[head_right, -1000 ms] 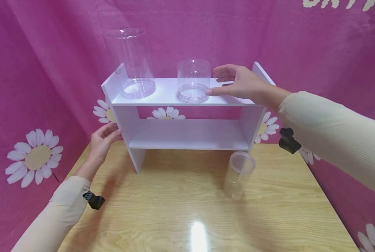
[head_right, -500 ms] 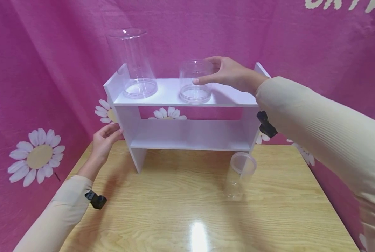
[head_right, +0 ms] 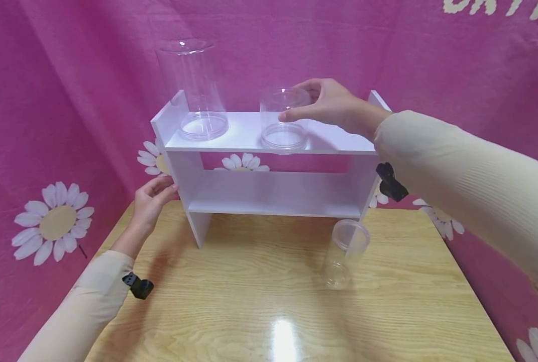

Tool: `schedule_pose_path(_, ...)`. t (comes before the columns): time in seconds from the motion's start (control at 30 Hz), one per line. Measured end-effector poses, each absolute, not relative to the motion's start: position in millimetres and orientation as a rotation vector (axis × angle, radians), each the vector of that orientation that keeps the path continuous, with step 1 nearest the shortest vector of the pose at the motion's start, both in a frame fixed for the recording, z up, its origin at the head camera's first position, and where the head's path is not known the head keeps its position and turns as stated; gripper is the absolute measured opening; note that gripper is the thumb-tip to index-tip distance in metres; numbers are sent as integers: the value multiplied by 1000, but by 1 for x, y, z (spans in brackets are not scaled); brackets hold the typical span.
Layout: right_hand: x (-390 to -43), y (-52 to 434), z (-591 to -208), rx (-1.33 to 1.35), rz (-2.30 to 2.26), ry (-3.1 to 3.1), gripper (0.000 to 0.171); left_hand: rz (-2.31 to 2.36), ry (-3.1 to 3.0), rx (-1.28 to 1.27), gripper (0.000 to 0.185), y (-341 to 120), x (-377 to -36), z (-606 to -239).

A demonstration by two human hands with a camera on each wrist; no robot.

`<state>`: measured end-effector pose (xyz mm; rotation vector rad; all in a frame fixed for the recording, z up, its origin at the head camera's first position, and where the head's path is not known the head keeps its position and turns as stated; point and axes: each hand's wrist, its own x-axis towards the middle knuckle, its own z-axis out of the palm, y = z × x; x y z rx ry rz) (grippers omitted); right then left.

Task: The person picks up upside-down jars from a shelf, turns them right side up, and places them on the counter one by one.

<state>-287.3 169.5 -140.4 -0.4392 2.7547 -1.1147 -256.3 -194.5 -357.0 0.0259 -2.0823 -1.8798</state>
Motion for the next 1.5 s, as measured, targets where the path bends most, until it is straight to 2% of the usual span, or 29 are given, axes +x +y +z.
schedule_pose_path(0.37,-261,179,-146,-516,-1126,2726,80,-1868,-2099,58,32,-194,-257,-357)
schedule_pose_path(0.7,-238,188,-153,-789,-1226,2699,71,-1887,-2063,79,33,-192,-254,-359)
schedule_pose_path(1.13,-230,197,-195,-919,-1444,2490,68,-1883,-1962,26,27,-193,-237,-367)
schedule_pose_path(1.5,-222,202,-253,-926,-1514,2400,69,-1733,-1990,-149,22,-171,-209,-371)
